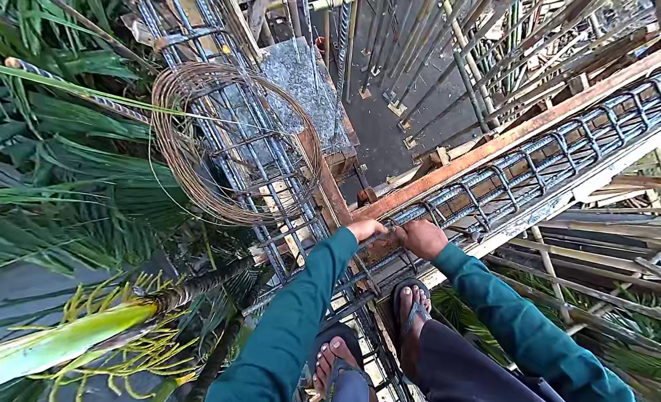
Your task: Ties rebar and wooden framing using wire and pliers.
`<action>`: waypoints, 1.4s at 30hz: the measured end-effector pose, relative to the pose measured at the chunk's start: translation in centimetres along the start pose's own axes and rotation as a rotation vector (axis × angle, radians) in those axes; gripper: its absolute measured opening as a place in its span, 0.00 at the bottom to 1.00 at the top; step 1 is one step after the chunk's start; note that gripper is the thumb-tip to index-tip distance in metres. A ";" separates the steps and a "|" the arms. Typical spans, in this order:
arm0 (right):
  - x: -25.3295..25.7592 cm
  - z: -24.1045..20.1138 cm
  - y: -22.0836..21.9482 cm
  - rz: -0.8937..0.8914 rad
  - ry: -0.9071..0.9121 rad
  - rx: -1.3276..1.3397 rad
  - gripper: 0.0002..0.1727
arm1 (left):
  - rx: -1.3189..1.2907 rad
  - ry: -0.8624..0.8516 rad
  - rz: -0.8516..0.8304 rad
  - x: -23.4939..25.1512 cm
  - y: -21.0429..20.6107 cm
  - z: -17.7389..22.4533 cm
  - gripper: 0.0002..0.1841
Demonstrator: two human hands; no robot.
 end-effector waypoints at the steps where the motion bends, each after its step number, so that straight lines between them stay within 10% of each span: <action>1: 0.2 0.1 -0.1 -0.005 0.000 0.011 0.35 | -0.138 0.013 0.026 0.0 0.6 -0.2 0.17; 6: 0.5 0.5 -0.4 -0.015 -0.003 0.050 0.34 | -0.263 0.034 0.082 -0.5 1.6 1.5 0.17; 13: 0.6 0.5 -0.4 -0.044 -0.025 0.033 0.36 | 0.848 -0.460 0.170 1.1 2.7 2.7 0.15; 22: 0.6 0.4 -0.4 -0.040 -0.053 0.027 0.37 | 1.265 -0.632 0.272 2.9 1.5 2.8 0.31; 29: 0.8 0.6 -0.5 -0.072 -0.068 0.058 0.37 | 1.494 -1.034 0.409 1.5 -0.3 3.6 0.12; 34: 1.1 0.9 -0.8 -0.097 -0.049 0.092 0.37 | 1.542 -0.975 0.367 0.6 0.0 2.9 0.09; 42: 1.4 1.4 -1.3 -0.143 -0.034 0.245 0.35 | 1.314 -0.413 -0.100 2.4 1.4 5.9 0.18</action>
Point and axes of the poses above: each hand's wrist, its own x-axis towards the middle knuckle, its own y-axis out of the back of the hand, z = x × y, the point moved 6 cm from there along x, towards the middle knuckle, and after that the axes turned 4 degrees about x, right-handed, at the moved point
